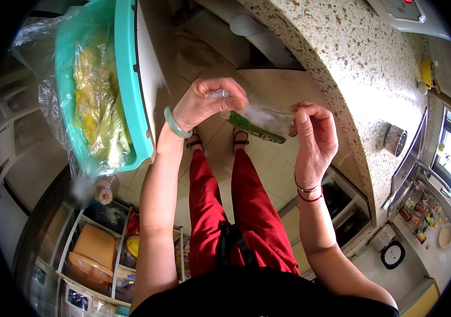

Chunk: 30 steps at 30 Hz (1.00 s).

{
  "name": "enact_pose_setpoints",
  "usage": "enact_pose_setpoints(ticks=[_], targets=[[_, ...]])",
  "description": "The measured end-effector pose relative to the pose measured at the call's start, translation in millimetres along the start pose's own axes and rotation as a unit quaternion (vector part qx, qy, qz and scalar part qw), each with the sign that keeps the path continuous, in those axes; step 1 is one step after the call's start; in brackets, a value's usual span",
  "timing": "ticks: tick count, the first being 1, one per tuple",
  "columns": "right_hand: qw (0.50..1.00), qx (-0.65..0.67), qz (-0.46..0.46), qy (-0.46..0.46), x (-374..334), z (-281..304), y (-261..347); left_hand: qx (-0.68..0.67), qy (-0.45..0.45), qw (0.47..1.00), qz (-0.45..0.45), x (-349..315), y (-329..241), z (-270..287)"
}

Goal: The person wipes the kitchen countertop and sink area with a cloth, then picks up a white bowl and a patterned bowl from the sink to place them in a drawer. They also handle a small metal strainer and a plastic bag containing yellow food items, placing them on the counter. Finally, the person walks to a balcony area and removes a plaid shirt from a washing machine.

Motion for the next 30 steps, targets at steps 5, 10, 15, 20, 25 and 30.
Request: enact_pose_setpoints(ticks=[5, 10, 15, 20, 25, 30], targets=[[0.993, -0.097, 0.062, 0.033, 6, -3, 2, -0.01, -0.012, 1.0, -0.006, 0, 0, -1], [0.931, -0.302, 0.179, 0.097, 12, -8, 3, 0.001, -0.002, 1.0, 0.02, 1, 3, 1], [0.979, -0.158, 0.116, 0.045, 10, -2, -4, 0.014, -0.037, 0.999, 0.027, 2, -5, -1], [0.983, -0.122, 0.119, 0.067, 10, 4, -5, 0.048, -0.048, 0.998, 0.016, 1, 1, 6], [0.991, -0.006, -0.085, 0.107, 9, 9, -5, -0.016, -0.097, 0.994, 0.049, -4, 4, 8], [0.961, 0.201, -0.164, 0.095, 11, 18, -14, -0.05, -0.12, 0.99, 0.045, -4, 6, 9]])
Point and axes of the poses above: each hand's wrist, its own x-axis towards the middle knuckle, its own z-axis out of the back of the hand, y = z × x, the point moved 2 cm from there along x, towards the middle knuckle, and after that the axes turned 4 degrees about -z, right-handed, at the moved point
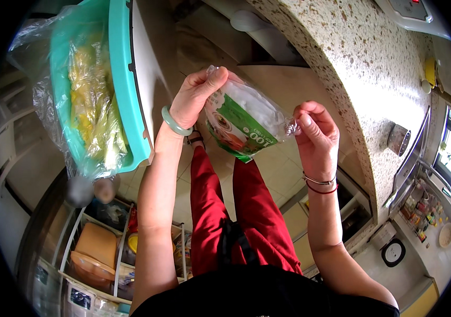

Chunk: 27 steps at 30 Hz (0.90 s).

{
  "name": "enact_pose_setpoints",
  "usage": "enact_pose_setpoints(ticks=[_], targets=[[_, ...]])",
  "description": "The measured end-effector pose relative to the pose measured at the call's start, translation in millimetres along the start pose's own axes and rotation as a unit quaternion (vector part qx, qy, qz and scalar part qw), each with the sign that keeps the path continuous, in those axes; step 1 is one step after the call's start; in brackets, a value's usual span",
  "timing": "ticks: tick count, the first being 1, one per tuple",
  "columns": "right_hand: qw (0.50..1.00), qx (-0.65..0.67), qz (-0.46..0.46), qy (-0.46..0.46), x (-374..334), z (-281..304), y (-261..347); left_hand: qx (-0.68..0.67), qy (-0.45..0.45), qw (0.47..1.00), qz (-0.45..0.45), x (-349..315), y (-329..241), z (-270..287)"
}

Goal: The person wipes the kitchen countertop and sink area with a cloth, then picks up a white bowl and a patterned bowl from the sink to place them in a drawer. They also handle a small metal strainer and a plastic bag containing yellow food items, placing them on the counter. Finally, the person walks to a balcony area and removes a plaid shirt from a washing machine.

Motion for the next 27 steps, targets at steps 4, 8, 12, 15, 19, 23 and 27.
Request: enact_pose_setpoints(ticks=[4, 8, 12, 15, 19, 23, 27], targets=[[0.993, 0.108, 0.023, -0.028, -3, 1, -5, 0.0, 0.008, 1.0, -0.007, 1, 4, 0], [0.981, 0.191, -0.005, -0.019, -5, 4, -11, -0.034, 0.005, 0.999, 0.007, 0, 3, -3], [0.976, 0.214, -0.037, -0.023, -4, 10, -16, -0.07, -0.009, 0.997, 0.031, 0, 5, -3], [0.974, 0.219, -0.053, -0.023, -4, 8, -16, -0.071, -0.009, 0.997, 0.033, 2, 8, -1], [0.994, 0.098, -0.042, -0.027, -9, -4, -7, -0.062, -0.005, 0.998, 0.028, 1, 9, 2], [0.983, -0.139, 0.112, -0.053, -9, -7, -5, -0.026, -0.008, 1.0, 0.016, -1, 7, 2], [0.974, -0.167, 0.143, -0.056, -12, -7, -2, -0.038, 0.046, 0.998, -0.029, 0, 10, 5]])
Point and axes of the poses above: each hand's wrist, its own x-axis towards the middle knuckle, its own z-axis out of the back of the hand, y = z × x, the point moved 2 cm from there along x, towards the middle knuckle, and after that the axes turned 4 degrees about -z, right-handed, at the moved point
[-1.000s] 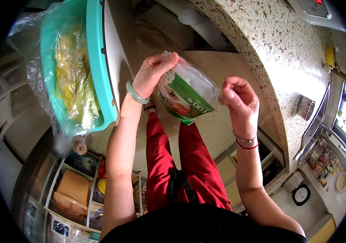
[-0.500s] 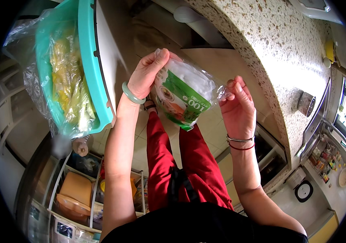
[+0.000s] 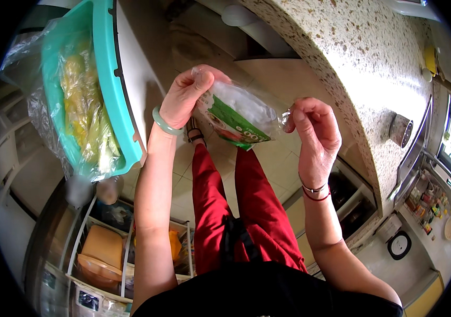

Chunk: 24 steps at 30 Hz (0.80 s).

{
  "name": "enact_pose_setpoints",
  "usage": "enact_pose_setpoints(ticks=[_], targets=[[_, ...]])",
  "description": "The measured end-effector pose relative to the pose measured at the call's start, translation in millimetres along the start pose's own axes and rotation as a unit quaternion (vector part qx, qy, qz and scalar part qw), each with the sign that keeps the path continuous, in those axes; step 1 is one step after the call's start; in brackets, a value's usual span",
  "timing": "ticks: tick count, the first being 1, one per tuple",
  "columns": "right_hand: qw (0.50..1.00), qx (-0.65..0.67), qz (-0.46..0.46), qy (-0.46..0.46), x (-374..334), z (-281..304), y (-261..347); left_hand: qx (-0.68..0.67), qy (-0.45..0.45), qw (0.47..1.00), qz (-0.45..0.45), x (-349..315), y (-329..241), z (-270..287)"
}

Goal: The person wipes the kitchen countertop and sink area with a cloth, then picks up a white bowl and a patterned bowl from the sink to place them in a drawer. They also handle a small metal strainer and a plastic bag containing yellow food items, placing them on the counter. Finally, the person walks to a balcony area and removes a plaid shirt from a washing machine.

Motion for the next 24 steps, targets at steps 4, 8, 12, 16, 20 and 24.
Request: enact_pose_setpoints(ticks=[4, 8, 12, 16, 20, 24], targets=[[0.983, 0.127, -0.131, -0.005, 2, 5, 9, 0.008, 0.047, 0.998, -0.029, 1, -7, -3], [0.939, 0.292, -0.18, 0.031, 2, 14, -1, 0.008, 0.063, 0.998, -0.029, 1, -7, -4], [0.949, 0.225, -0.216, 0.032, -1, 9, 2, 0.012, 0.035, 0.999, -0.015, 2, -8, -4], [0.983, -0.024, -0.167, 0.069, -3, 4, 4, 0.024, 0.039, 0.999, -0.027, 3, -7, -2], [0.975, 0.019, -0.217, 0.041, 0, 1, 3, 0.016, 0.051, 0.997, -0.06, 3, -6, -3], [0.934, 0.154, -0.304, 0.106, 3, 8, -1, 0.014, 0.047, 0.998, -0.047, 2, -5, 1]])
Point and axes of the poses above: each hand's wrist, its own x-axis towards the middle knuckle, its own z-axis out of the back of the hand, y = z × x, the point moved 2 cm from there along x, towards the middle knuckle, and after that the axes turned 4 degrees about -z, right-handed, at the moved point
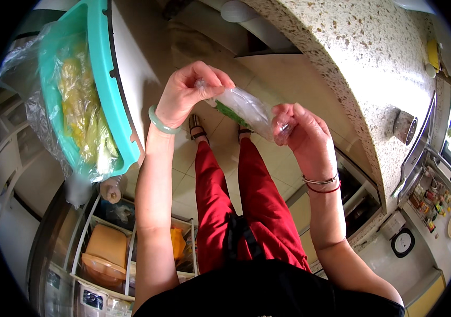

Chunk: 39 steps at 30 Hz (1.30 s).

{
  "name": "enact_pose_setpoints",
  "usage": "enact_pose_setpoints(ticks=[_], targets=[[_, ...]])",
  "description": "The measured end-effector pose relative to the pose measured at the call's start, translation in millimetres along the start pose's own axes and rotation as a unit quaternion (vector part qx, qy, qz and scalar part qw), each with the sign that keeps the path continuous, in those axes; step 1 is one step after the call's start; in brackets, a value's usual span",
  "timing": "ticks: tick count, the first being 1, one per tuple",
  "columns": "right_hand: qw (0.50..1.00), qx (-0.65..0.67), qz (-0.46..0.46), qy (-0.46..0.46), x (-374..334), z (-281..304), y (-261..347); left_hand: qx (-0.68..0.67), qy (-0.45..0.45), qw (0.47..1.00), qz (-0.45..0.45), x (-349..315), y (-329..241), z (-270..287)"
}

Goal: The person wipes the kitchen countertop and sink area with a cloth, then picks up a white bowl and a patterned bowl from the sink to place them in a drawer. They also handle a small metal strainer and a plastic bag containing yellow food items, placing them on the counter. Finally, the person walks to a balcony area and removes a plaid shirt from a washing machine.

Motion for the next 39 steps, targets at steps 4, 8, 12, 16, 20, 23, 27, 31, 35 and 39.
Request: enact_pose_setpoints(ticks=[4, 8, 12, 16, 20, 23, 27, 31, 35, 39], targets=[[0.987, -0.151, -0.049, 0.021, -1, -6, 4, 0.041, -0.011, 0.998, 0.042, 2, -6, -4], [0.933, -0.358, -0.01, -0.003, 1, -14, 3, 0.07, -0.008, 0.995, 0.076, 4, -3, -7], [0.966, -0.25, 0.012, 0.067, 5, -13, 0, 0.069, -0.02, 0.995, 0.076, 4, -6, -9], [0.947, -0.267, 0.09, 0.157, 11, -10, 4, 0.072, -0.022, 0.994, 0.08, 4, -3, -6], [0.899, -0.391, 0.142, 0.137, 13, -11, 4, 0.068, -0.013, 0.994, 0.079, 3, -1, -5], [0.884, -0.44, 0.141, 0.075, 13, -15, 4, 0.068, -0.019, 0.993, 0.094, 4, -1, -4], [0.839, -0.509, 0.189, 0.038, 19, -17, 7, 0.073, -0.018, 0.993, 0.09, 5, 1, -3], [0.755, -0.6, 0.265, -0.008, 21, -16, 8, 0.081, -0.016, 0.994, 0.071, 5, 2, -4], [0.675, -0.661, 0.326, -0.033, 20, -21, 7, 0.097, -0.019, 0.993, 0.066, 7, -1, -4], [0.629, -0.691, 0.349, -0.066, 19, -29, 8, 0.086, -0.03, 0.994, 0.059, 5, -2, -9]])
Point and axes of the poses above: each hand's wrist, its own x-axis towards the middle knuckle, its own z-axis out of the back of the hand, y = z × x, the point moved 2 cm from there along x, towards the middle knuckle, and after that the axes turned 4 degrees about -z, right-handed, at the moved point
